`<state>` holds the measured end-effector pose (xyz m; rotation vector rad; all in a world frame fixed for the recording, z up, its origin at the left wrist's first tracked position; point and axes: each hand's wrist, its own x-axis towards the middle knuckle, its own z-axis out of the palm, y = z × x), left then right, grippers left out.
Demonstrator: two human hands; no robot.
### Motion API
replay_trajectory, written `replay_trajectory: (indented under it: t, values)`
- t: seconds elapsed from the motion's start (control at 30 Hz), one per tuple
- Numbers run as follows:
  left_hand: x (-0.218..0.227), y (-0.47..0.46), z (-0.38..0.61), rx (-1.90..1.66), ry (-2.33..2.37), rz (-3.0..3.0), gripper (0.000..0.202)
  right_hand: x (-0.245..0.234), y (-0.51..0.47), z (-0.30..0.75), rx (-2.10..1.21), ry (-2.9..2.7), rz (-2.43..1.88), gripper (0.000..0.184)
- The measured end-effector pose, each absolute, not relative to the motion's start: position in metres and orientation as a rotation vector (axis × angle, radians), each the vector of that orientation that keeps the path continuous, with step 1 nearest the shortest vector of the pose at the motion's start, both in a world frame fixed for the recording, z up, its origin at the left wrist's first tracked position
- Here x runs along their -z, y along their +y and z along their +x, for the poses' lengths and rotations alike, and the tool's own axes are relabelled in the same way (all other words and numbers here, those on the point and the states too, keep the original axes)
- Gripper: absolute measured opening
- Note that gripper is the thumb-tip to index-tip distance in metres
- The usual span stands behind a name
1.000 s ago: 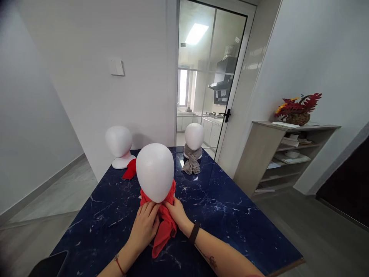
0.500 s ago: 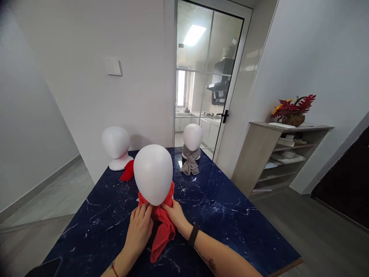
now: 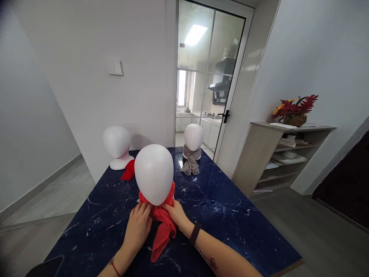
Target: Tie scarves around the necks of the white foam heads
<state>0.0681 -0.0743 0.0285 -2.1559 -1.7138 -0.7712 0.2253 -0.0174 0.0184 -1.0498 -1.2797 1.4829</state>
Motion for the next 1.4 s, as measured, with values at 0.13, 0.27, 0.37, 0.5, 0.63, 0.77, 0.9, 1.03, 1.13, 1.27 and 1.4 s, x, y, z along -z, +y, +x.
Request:
replay_trajectory:
  t: [0.13,0.27,0.37,0.5,0.63,0.77,0.9,1.03,1.13,1.27,1.4]
  values:
    - [-0.029,-0.075,0.068,0.808,-1.706,-2.170,0.037,-0.024,-0.020,0.227,-1.535,-1.287,-1.018,0.038]
    - [-0.031,-0.075,0.068,0.816,-1.701,-2.186,0.034,-0.026,-0.019,0.232,-1.569,-1.347,-1.090,0.041]
    - [-0.032,-0.075,0.068,0.802,-1.716,-2.178,0.036,-0.031,-0.017,0.236,-1.567,-1.406,-1.128,0.042]
    - [-0.033,-0.074,0.067,0.760,-1.763,-2.189,0.034,-0.041,-0.017,0.241,-1.569,-1.490,-1.104,0.044]
    - [-0.034,-0.073,0.065,0.737,-1.779,-2.185,0.035,-0.045,-0.012,0.249,-1.649,-1.519,-1.077,0.043]
    - [-0.037,-0.072,0.060,0.709,-1.824,-2.159,0.033,-0.042,0.001,0.261,-1.793,-1.485,-1.147,0.033]
    - [-0.043,-0.071,0.056,0.699,-1.895,-2.105,0.029,-0.041,0.011,0.269,-1.825,-1.389,-1.284,0.016]
    - [-0.051,-0.071,0.056,0.742,-1.968,-2.165,0.024,-0.043,0.015,0.271,-1.908,-1.267,-1.289,0.012]
    - [-0.055,-0.071,0.054,0.843,-2.022,-2.298,0.015,-0.044,0.016,0.271,-1.951,-1.166,-1.301,0.009]
    - [-0.058,-0.068,0.047,0.962,-2.038,-2.456,0.009,-0.043,0.017,0.272,-1.986,-1.102,-1.289,0.005]
    - [-0.059,-0.062,0.035,0.920,-2.083,-2.530,0.010,-0.041,0.020,0.275,-2.021,-1.043,-1.313,0.005]
